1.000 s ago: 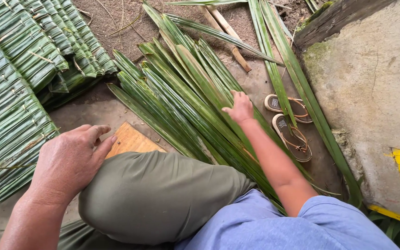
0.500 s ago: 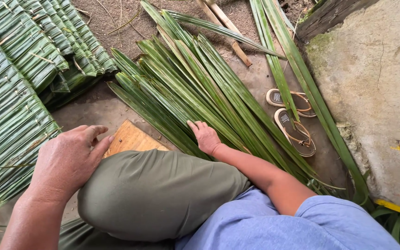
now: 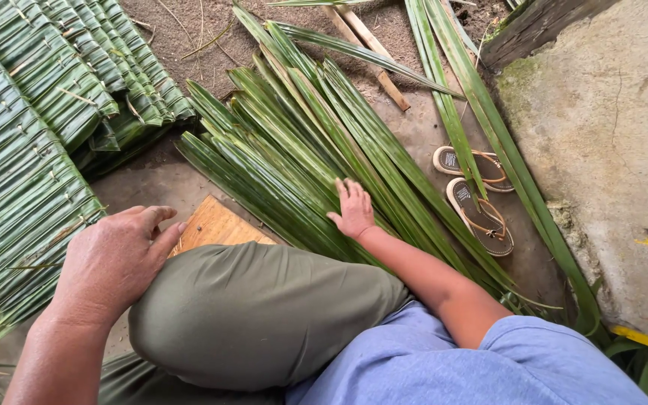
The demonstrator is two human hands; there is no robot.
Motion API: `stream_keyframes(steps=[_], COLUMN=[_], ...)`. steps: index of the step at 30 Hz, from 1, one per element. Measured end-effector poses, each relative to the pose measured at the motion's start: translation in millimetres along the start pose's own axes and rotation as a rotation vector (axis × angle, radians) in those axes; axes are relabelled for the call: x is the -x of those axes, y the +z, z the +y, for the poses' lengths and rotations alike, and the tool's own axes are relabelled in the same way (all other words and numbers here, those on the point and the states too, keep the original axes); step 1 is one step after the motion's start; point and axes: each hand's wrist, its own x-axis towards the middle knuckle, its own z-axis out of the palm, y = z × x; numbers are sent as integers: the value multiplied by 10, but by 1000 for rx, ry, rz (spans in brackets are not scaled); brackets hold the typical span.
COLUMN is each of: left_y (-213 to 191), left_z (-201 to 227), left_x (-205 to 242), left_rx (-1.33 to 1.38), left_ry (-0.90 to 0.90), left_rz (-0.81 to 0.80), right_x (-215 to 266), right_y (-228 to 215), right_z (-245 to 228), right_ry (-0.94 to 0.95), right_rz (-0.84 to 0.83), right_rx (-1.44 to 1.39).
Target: Weaving palm leaves over a wooden frame to create thatched roofing panels
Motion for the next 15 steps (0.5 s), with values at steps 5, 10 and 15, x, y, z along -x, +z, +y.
stream_keyframes(steps=[5,10,15], left_y=[-19,7,-3], left_z=[29,10,11], left_x=[-15,-29,-9], left_rx=[-32,-36,-25], left_ry=[-20,-14,-22], left_rz=[-32,-33,-39], right_x=[132,139,166], right_y=[-181,-195,-323], right_z=[-152,-241,-268], right_ry=[-128,-146,-73], right_rz=[19,67,-36], right_rx=[-37,-215,-199])
